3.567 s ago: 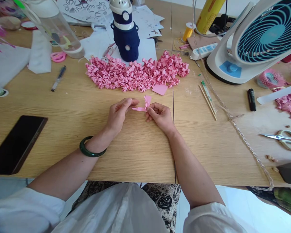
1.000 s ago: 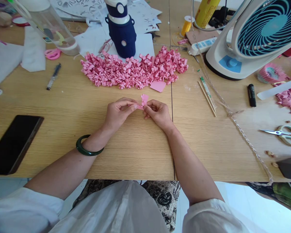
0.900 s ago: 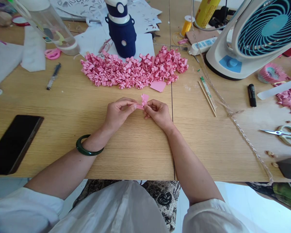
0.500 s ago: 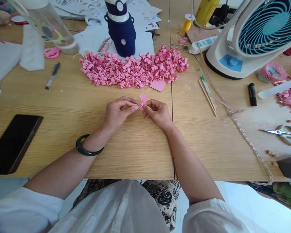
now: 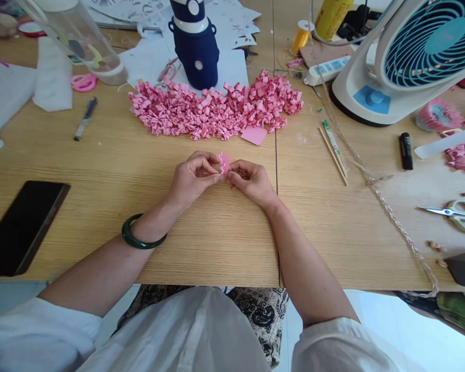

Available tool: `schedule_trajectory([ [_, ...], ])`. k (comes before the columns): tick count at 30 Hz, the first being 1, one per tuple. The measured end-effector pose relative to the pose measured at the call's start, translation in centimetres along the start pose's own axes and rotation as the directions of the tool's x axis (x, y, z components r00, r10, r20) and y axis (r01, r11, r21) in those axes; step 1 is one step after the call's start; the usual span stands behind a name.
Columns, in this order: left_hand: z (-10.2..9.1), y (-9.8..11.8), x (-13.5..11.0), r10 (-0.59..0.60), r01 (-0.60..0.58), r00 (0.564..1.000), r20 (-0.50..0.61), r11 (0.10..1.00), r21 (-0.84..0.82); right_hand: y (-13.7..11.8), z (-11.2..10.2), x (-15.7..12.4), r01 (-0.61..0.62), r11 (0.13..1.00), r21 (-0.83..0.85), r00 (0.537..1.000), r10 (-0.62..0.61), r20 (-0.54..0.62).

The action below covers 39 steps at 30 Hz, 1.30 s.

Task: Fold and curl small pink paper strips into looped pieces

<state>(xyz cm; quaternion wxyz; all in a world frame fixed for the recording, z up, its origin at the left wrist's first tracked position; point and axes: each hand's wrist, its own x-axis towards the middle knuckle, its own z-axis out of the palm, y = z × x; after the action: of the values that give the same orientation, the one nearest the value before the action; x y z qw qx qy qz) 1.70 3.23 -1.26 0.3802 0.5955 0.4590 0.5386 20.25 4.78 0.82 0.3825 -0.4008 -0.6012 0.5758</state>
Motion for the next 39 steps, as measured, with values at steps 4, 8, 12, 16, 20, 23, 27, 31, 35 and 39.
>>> schedule_trajectory([
  [4, 0.1, 0.2, 0.0, -0.04, 0.041, 0.999, 0.02, 0.998, -0.055, 0.2, 0.0, 0.0, 0.008, 1.0, 0.004, 1.0, -0.008, -0.002],
  [8, 0.2, 0.3, 0.1, -0.053, 0.059, 0.997, 0.062, 0.993, -0.098, 0.2, 0.0, 0.0, -0.005, 1.0, 0.028, 0.999, 0.006, -0.037],
  [12, 0.2, 0.4, 0.2, -0.035, 0.042, 0.997, 0.065, 0.994, -0.106, 0.1, -0.1, 0.0, -0.023, 0.999, 0.049, 0.996, 0.027, -0.079],
  [16, 0.2, 0.4, 0.1, -0.044, 0.049, 0.998, 0.047, 0.994, -0.094, 0.2, -0.1, 0.1, -0.02, 0.998, 0.065, 0.994, 0.027, -0.109],
  [20, 0.2, 0.5, 0.0, -0.037, 0.039, 0.999, 0.025, 0.994, -0.098, 0.3, 0.0, 0.2, -0.011, 0.997, 0.071, 0.993, 0.019, -0.114],
  [23, 0.3, 0.6, 0.0, -0.013, 0.013, 1.0, 0.013, 0.998, -0.069, 0.2, 0.0, 0.1, -0.018, 0.998, 0.056, 0.994, 0.024, -0.103],
  [27, 0.1, 0.9, 0.0, 0.0, 0.0, 1.0, -0.002, 1.0, -0.01, 0.0, -0.1, 0.1, -0.022, 0.999, 0.039, 0.996, 0.025, -0.087],
  [31, 0.0, 1.1, 0.0, -0.006, 0.006, 1.0, -0.012, 1.0, 0.004, 0.0, 0.0, 0.1, -0.013, 0.999, 0.044, 0.995, 0.017, -0.093],
  [35, 0.1, 0.8, -0.1, -0.028, 0.028, 1.0, -0.01, 0.999, -0.036, 0.0, 0.0, 0.1, -0.025, 0.999, 0.02, 0.996, 0.027, -0.089],
  [39, 0.3, 0.5, -0.2, -0.051, 0.051, 0.999, -0.004, 0.998, -0.048, -0.1, 0.1, 0.1, -0.022, 1.0, 0.013, 0.998, 0.023, -0.063],
])
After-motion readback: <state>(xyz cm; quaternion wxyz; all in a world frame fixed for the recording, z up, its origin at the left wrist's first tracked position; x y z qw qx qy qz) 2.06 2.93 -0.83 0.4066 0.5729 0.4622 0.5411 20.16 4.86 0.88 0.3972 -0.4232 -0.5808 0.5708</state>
